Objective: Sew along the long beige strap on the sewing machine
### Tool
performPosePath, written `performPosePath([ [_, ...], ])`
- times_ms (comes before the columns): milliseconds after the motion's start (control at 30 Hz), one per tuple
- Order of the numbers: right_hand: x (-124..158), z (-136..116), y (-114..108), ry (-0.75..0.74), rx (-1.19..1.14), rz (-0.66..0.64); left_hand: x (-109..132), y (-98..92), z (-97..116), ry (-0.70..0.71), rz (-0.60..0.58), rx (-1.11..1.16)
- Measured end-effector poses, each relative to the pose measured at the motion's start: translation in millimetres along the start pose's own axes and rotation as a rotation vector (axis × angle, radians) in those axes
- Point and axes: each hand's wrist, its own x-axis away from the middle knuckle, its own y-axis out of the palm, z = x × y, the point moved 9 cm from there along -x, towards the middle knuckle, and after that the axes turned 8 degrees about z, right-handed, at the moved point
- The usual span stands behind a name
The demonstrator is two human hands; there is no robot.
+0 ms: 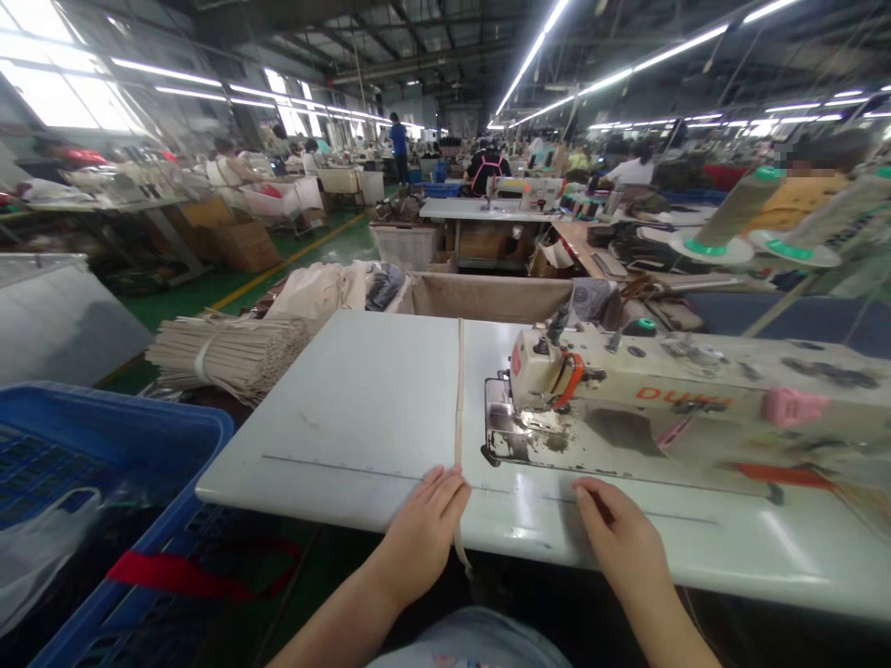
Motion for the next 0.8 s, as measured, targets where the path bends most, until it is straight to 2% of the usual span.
performPosePath([
  [133, 1, -24, -7, -0.351, 0.251, 0.280, -4, -1.6, -8, -0.045, -0.006, 0.029],
  [200, 7, -35, -4, -0.471, 0.367, 0.350, -7, -4.7, -14, -0.065, 0.013, 0.041],
  [267, 12, -42, 0, -0.544, 0.436, 0.364, -12, -8.0, -20, -0.085, 0.040, 0.053],
  [433, 13, -43, 0, -0.553, 0.447, 0.361, -31, -12.2, -49, -0.233, 0.122, 0.083],
  [600, 13, -43, 1, -0.558, 0.466, 0.351, -68, -5.6, -85, -0.391, 0.161, 0.080],
  [700, 14, -43, 1, -0.574, 0.473, 0.366, -97, 4.1, -104, -0.460, 0.115, 0.023],
  [800, 15, -42, 2, -0.581, 0.478, 0.366, -124, 14.6, -122, -0.558, 0.012, -0.081],
])
